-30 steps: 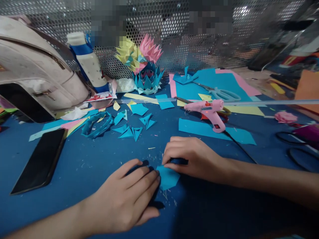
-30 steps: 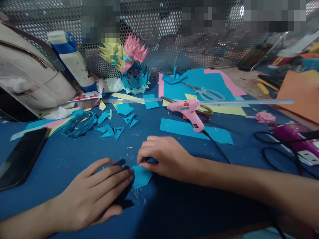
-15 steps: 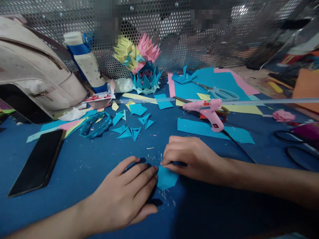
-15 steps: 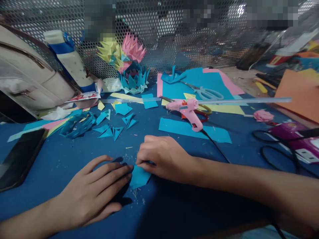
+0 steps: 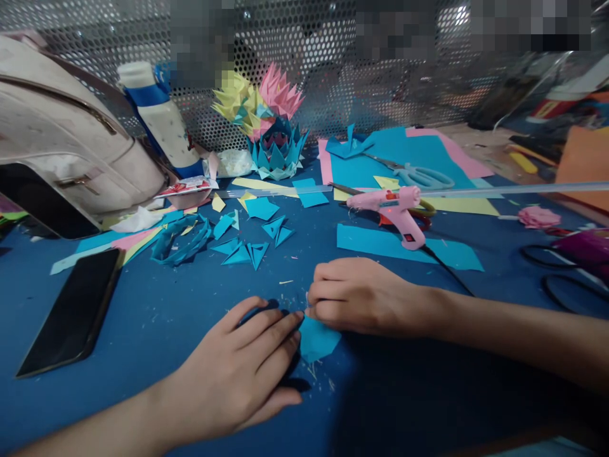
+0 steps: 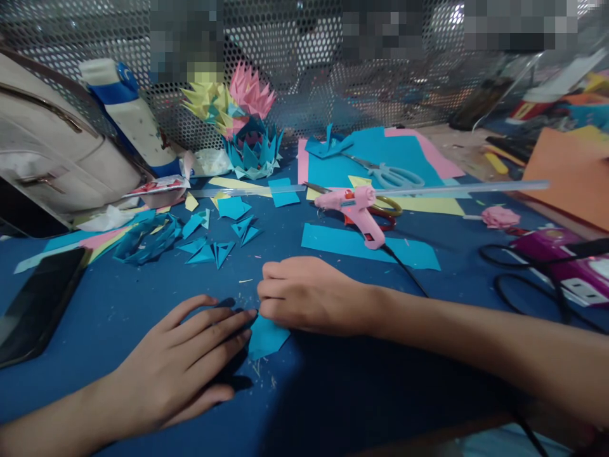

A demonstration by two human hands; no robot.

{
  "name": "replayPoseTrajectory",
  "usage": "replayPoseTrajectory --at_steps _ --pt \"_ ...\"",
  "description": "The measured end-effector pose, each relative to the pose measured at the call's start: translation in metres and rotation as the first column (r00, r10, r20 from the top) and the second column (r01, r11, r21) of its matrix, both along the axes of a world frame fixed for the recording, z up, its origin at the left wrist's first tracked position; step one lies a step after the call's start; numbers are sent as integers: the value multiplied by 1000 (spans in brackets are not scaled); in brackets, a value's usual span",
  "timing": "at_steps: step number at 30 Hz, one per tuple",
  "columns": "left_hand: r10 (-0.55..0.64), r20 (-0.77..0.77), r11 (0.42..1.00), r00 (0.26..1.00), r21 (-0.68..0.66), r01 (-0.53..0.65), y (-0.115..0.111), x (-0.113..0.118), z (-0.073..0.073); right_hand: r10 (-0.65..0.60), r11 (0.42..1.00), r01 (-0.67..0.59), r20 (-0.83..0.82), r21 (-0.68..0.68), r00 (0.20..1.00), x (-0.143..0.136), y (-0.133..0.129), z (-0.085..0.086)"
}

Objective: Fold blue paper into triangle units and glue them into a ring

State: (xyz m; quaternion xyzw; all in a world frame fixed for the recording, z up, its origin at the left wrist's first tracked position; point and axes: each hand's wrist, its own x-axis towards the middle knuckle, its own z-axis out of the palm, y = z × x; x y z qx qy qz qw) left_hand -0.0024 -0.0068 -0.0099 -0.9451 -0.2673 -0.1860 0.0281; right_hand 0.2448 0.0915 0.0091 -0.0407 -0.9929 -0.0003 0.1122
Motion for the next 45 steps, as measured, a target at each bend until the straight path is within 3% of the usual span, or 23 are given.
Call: replayPoseTrajectory --at_steps 12,20,25,31,35,39,45 --pt "-17 12 1000 1000 4 17 0 1 3 64 994 -68 51 86 997 0 1 5" --pt "-55 -40 998 998 -12 55 2 2 8 6 997 -24 228 76 974 2 -9 27" --pt "-90 10 988 996 -122 91 7 0 10 -30 999 35 287 -13 957 5 -12 34" --pt "21 177 931 984 -361 45 15 -3 12 -51 995 56 54 -82 997 8 -2 15" --pt "-59 68 978 996 -195 71 16 -3 12 -10 999 9 -22 -41 1000 8 0 8" --pt "-107 -46 994 993 5 107 11 -2 10 31 999 -32 -22 -42 999 8 -2 12" --pt "-167 -189 964 968 176 200 11 -1 14 78 971 -58 78 -232 994 6 6 20"
